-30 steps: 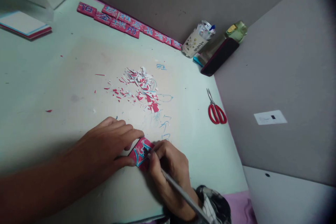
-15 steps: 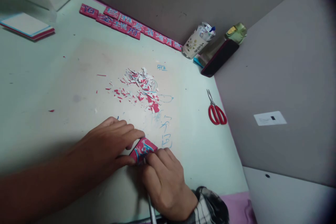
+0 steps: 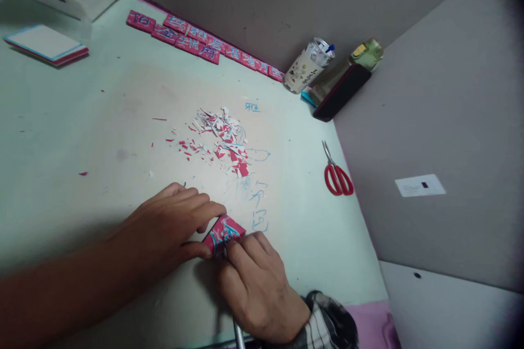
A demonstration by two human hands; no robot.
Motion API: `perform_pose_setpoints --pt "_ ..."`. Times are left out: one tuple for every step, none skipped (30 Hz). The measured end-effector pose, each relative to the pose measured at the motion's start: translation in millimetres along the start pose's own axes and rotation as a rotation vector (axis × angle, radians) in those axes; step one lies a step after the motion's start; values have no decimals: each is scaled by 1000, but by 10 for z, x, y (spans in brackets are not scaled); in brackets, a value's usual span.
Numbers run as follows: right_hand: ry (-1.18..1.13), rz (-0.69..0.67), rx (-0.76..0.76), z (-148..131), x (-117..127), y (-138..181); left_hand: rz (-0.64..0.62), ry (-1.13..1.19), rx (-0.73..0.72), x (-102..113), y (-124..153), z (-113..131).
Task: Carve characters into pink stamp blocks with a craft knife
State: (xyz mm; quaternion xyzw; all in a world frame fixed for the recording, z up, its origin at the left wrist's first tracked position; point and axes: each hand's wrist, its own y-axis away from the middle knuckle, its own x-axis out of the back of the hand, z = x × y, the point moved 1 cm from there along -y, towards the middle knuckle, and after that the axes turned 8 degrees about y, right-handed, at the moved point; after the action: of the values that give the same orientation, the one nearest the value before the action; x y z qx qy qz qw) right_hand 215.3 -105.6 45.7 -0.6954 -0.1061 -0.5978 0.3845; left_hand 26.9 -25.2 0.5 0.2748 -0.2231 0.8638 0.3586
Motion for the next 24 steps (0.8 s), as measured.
perform_pose_setpoints --pt "-2 0 2 3 4 -1 -1 1 0 -1 0 -5" --pt "-6 -1 3 8 7 -3 0 1 -1 -2 0 -10" --pt "-11 1 3 13 10 -3 1 1 -3 -3 -1 -14" --pt "-19 4 2 17 10 -1 3 0 -7 -4 -2 -17" --pt "-29 13 -3 22 8 3 3 -1 -13 -5 -3 -19" --pt "-39 24 -15 26 3 11 5 -4 -18 -4 -5 -19" --pt "-54 33 -30 29 -5 22 5 -7 -21 -3 -7 -16" --pt "-73 47 -52 32 -15 34 5 -11 -21 -2 -8 -11" --pt "-94 64 -79 33 -26 48 1 -16 -15 1 -9 -4" --pt "-111 84 -107 34 -37 60 -2 -23 -4 4 -9 6" --pt "-124 101 -132 34 -47 70 -6 -31 10 8 -9 19" --pt "-130 113 -151 33 -56 77 -8 -39 22 13 -9 33" --pt "-130 121 -166 34 -61 80 -10 -45 32 17 -8 47" --pt "-123 125 -177 35 -65 80 -11 -48 39 21 -8 60" --pt "-117 123 -180 36 -66 78 -13 -49 42 24 -8 71" --pt "-112 119 -182 38 -67 75 -13 -50 45 26 -8 78" --pt "-107 119 -185 40 -67 71 -14 -52 49 26 -8 81" --pt "-102 121 -187 42 -67 69 -15 -55 52 25 -9 80" --pt "-98 120 -188 43 -69 67 -16 -58 53 22 -10 77" --pt "-95 115 -191 44 -73 68 -17 -62 53 19 -12 71" --pt "-92 114 -194 44 -78 69 -19 -62 46 16 -13 66" --pt "-88 116 -195 44 -83 71 -20 -62 39 14 -14 62" --pt "-86 117 -195 43 -89 72 -20 -62 35 12 -16 60" --pt "-89 116 -191 43 -95 72 -20 -62 35 12 -17 60"
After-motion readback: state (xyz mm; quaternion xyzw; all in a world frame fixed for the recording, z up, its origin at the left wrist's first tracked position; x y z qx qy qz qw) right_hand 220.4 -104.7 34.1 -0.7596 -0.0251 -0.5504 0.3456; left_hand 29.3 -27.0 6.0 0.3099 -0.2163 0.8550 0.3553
